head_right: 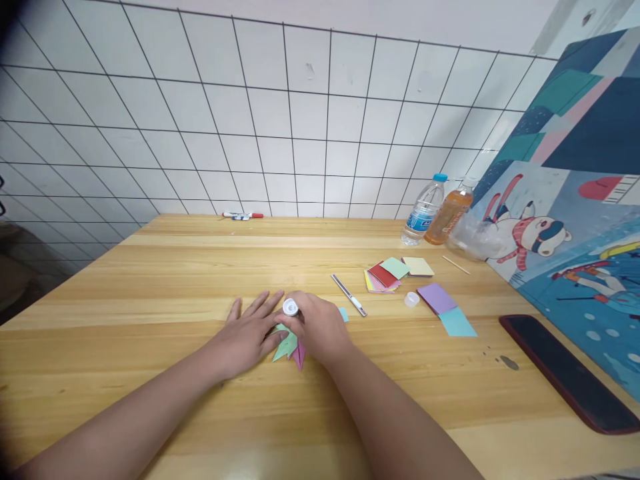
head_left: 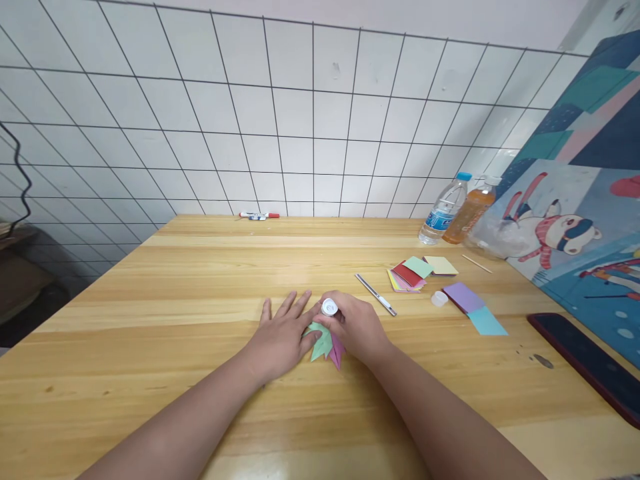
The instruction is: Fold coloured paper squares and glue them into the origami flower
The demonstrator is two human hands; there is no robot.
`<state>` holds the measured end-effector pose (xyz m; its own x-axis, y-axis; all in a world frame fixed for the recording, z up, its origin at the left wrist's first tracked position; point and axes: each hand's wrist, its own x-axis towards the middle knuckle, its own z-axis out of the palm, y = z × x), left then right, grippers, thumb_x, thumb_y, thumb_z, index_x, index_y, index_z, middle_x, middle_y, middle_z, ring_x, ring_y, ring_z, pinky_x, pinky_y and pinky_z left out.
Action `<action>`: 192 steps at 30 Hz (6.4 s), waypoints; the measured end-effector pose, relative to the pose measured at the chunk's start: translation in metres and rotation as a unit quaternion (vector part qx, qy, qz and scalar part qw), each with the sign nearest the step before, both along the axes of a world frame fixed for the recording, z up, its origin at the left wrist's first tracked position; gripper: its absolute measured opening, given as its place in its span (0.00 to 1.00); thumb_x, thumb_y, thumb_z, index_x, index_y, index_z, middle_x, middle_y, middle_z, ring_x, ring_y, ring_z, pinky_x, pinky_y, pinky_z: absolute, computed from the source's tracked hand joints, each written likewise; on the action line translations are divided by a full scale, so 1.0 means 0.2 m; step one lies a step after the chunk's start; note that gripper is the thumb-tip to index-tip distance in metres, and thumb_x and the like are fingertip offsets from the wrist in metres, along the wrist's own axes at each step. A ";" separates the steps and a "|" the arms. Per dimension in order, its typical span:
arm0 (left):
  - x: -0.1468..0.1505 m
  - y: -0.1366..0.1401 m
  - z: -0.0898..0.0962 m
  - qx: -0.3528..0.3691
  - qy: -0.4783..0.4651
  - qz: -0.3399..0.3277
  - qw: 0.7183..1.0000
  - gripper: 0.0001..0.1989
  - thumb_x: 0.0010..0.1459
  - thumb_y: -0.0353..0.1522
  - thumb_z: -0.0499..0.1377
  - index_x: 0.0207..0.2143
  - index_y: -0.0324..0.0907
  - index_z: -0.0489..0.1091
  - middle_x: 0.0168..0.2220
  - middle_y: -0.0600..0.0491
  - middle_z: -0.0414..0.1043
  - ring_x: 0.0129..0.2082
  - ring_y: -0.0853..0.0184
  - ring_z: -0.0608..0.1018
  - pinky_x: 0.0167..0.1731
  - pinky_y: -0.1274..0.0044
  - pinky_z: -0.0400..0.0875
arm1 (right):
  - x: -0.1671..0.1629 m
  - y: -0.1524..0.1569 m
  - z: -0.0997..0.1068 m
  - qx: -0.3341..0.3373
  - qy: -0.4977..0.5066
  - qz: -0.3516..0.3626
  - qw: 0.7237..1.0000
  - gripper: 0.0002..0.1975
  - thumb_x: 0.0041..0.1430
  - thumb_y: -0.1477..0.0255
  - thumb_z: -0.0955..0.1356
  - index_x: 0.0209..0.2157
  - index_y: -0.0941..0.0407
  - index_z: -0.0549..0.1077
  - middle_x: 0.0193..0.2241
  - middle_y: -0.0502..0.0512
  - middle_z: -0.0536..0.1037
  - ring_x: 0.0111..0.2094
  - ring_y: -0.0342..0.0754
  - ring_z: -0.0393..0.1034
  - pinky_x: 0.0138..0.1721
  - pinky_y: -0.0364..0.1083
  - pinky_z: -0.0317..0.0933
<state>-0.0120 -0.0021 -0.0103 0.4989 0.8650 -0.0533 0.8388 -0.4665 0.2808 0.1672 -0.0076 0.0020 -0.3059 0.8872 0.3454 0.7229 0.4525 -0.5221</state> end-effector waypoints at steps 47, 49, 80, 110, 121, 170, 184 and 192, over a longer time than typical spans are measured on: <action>0.00 -0.07 0.16 0.157 0.053 -0.053 0.985 0.10 0.58 0.24 0.50 0.31 0.41 0.70 0.32 0.51 0.72 0.39 0.62 0.70 0.44 0.67 0.59 | 0.10 0.00 0.02 0.018 0.296 -0.124 0.947 0.10 0.57 0.63 0.64 0.32 0.55 0.68 0.21 0.46 0.66 0.20 0.39 0.56 0.22 0.39 0.52; 0.00 -0.07 0.17 0.159 0.050 -0.035 0.985 0.09 0.56 0.24 0.50 0.30 0.41 0.69 0.32 0.51 0.71 0.38 0.61 0.70 0.42 0.68 0.60 | 0.10 0.00 0.02 0.015 0.286 -0.124 0.950 0.10 0.57 0.62 0.64 0.32 0.55 0.68 0.20 0.45 0.66 0.19 0.39 0.56 0.21 0.39 0.52; 0.12 -0.24 0.07 0.076 0.020 -0.045 0.996 0.20 0.58 0.37 0.52 0.53 0.45 0.61 0.52 0.46 0.63 0.52 0.56 0.64 0.52 0.63 0.55 | 0.02 0.01 0.01 0.015 -0.024 -0.026 0.999 0.12 0.59 0.60 0.62 0.36 0.54 0.68 0.24 0.48 0.72 0.25 0.43 0.64 0.27 0.40 0.52; 0.10 -0.25 0.10 0.098 0.035 -0.060 0.993 0.19 0.58 0.38 0.52 0.51 0.44 0.63 0.48 0.47 0.66 0.49 0.56 0.65 0.52 0.63 0.55 | 0.04 0.03 0.01 0.036 -0.046 -0.051 0.997 0.11 0.59 0.60 0.63 0.37 0.52 0.68 0.26 0.49 0.75 0.26 0.44 0.67 0.26 0.41 0.51; -0.03 -0.16 0.10 0.001 0.010 -0.131 0.991 0.23 0.62 0.38 0.47 0.59 0.48 0.55 0.63 0.51 0.52 0.63 0.61 0.53 0.58 0.67 0.51 | 0.08 0.02 0.02 0.029 0.089 -0.109 0.990 0.12 0.59 0.60 0.62 0.37 0.54 0.67 0.22 0.47 0.71 0.21 0.43 0.63 0.26 0.41 0.54; 0.08 -0.24 0.17 0.062 -0.011 -0.079 0.995 0.10 0.60 0.37 0.51 0.38 0.43 0.68 0.38 0.49 0.68 0.40 0.58 0.70 0.40 0.66 0.65 | 0.08 0.00 0.03 0.029 0.068 -0.080 0.994 0.11 0.59 0.60 0.62 0.36 0.53 0.67 0.22 0.46 0.71 0.22 0.42 0.64 0.26 0.40 0.53; 0.11 -0.30 0.13 0.052 0.006 -0.061 0.997 0.20 0.55 0.37 0.55 0.49 0.42 0.64 0.49 0.45 0.65 0.50 0.55 0.65 0.50 0.62 0.60 | 0.00 0.00 0.02 -0.003 -0.034 -0.021 0.999 0.12 0.59 0.59 0.63 0.35 0.53 0.68 0.26 0.48 0.75 0.26 0.43 0.67 0.27 0.40 0.52; 0.11 -0.27 0.11 0.085 -0.026 -0.057 0.994 0.21 0.54 0.36 0.57 0.50 0.41 0.62 0.47 0.47 0.66 0.48 0.57 0.66 0.51 0.65 0.59 | 0.02 0.02 0.01 -0.015 -0.029 -0.029 0.999 0.12 0.58 0.59 0.63 0.36 0.52 0.67 0.25 0.47 0.74 0.26 0.43 0.66 0.28 0.40 0.51</action>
<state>0.0093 -0.0564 0.0122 0.5931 0.7966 0.1166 0.7639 -0.6026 0.2309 0.1705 -0.0040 0.0033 -0.2716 0.9140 0.3013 0.7769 0.3930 -0.4919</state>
